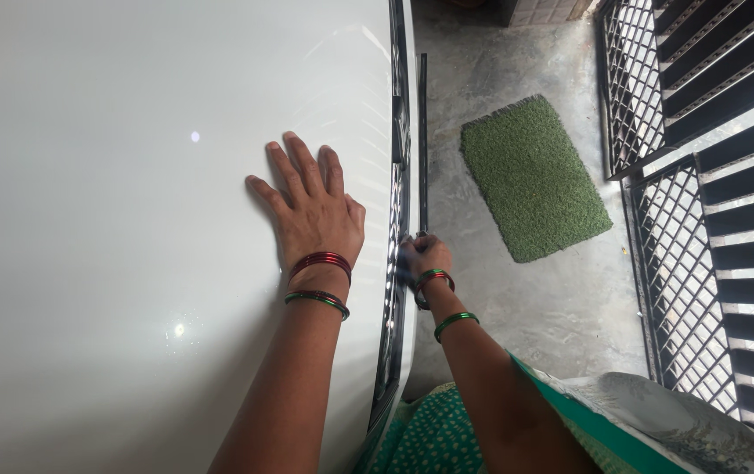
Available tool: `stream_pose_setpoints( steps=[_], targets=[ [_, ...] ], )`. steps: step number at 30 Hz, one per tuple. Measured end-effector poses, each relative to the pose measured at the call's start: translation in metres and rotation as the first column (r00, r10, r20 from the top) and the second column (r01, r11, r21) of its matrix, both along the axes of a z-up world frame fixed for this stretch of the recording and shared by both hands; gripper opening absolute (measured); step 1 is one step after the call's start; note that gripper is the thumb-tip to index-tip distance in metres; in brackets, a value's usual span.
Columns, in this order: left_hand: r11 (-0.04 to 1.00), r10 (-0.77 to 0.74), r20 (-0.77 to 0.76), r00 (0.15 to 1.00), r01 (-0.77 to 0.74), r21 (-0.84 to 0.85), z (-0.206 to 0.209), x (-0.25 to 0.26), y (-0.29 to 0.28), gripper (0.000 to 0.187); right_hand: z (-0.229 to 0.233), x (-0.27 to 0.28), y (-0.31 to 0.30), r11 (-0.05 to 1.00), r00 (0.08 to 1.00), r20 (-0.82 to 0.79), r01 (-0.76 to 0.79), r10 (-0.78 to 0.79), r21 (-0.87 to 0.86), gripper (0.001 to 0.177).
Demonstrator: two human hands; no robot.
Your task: The person wipes the front windshield, side mirror, and hood of a white car using a cloth. They dip the cloth into a bucket of water, wring it out, and continue wiping the hood and headlight area.
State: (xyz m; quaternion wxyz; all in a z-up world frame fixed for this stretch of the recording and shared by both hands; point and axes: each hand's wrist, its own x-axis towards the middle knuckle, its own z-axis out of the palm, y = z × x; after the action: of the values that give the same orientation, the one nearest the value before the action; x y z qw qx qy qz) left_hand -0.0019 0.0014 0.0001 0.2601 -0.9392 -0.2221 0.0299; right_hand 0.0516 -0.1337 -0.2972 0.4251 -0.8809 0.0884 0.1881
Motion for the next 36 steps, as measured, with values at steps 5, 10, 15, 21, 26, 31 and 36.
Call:
stream_pose_setpoints(
  steps=[5, 10, 15, 21, 26, 31, 36],
  targets=[
    [1.000, 0.003, 0.003, 1.000, -0.003, 0.005, -0.001, 0.000, 0.001, 0.070, 0.004, 0.014, 0.004, 0.985, 0.969, -0.181, 0.172, -0.167, 0.013, 0.037],
    [1.000, 0.005, -0.003, 1.000, -0.005, 0.013, -0.002, 0.000, 0.000, 0.069, -0.005, 0.023, 0.006, 0.965, 0.947, -0.197, 0.260, -0.254, 0.008, 0.034],
    [1.000, 0.000, 0.003, 1.000, 0.000, 0.018, -0.001, 0.001, 0.001, 0.068, -0.007, 0.015, 0.009, 0.975, 0.968, -0.130, 0.222, -0.215, 0.035, 0.036],
    [1.000, 0.001, -0.005, 1.000, -0.001, 0.012, 0.000, 0.000, 0.000, 0.070, 0.011, 0.003, 0.003, 0.983, 0.984, -0.125, 0.141, -0.127, 0.115, 0.034],
    [1.000, 0.001, -0.001, 1.000, -0.001, 0.011, 0.001, 0.000, 0.000, 0.069, 0.017, -0.012, -0.002, 0.995, 0.999, -0.043, 0.007, -0.003, 0.097, 0.036],
    [1.000, 0.006, -0.010, 1.000, -0.005, 0.012, 0.000, 0.001, -0.001, 0.069, 0.009, -0.022, -0.008, 0.982, 0.982, 0.028, -0.189, 0.189, -0.023, 0.033],
    [1.000, 0.006, -0.016, 1.000, -0.006, 0.013, -0.002, 0.001, 0.001, 0.068, -0.005, -0.024, -0.017, 0.956, 0.955, -0.024, -0.294, 0.294, -0.001, 0.035]
  ],
)
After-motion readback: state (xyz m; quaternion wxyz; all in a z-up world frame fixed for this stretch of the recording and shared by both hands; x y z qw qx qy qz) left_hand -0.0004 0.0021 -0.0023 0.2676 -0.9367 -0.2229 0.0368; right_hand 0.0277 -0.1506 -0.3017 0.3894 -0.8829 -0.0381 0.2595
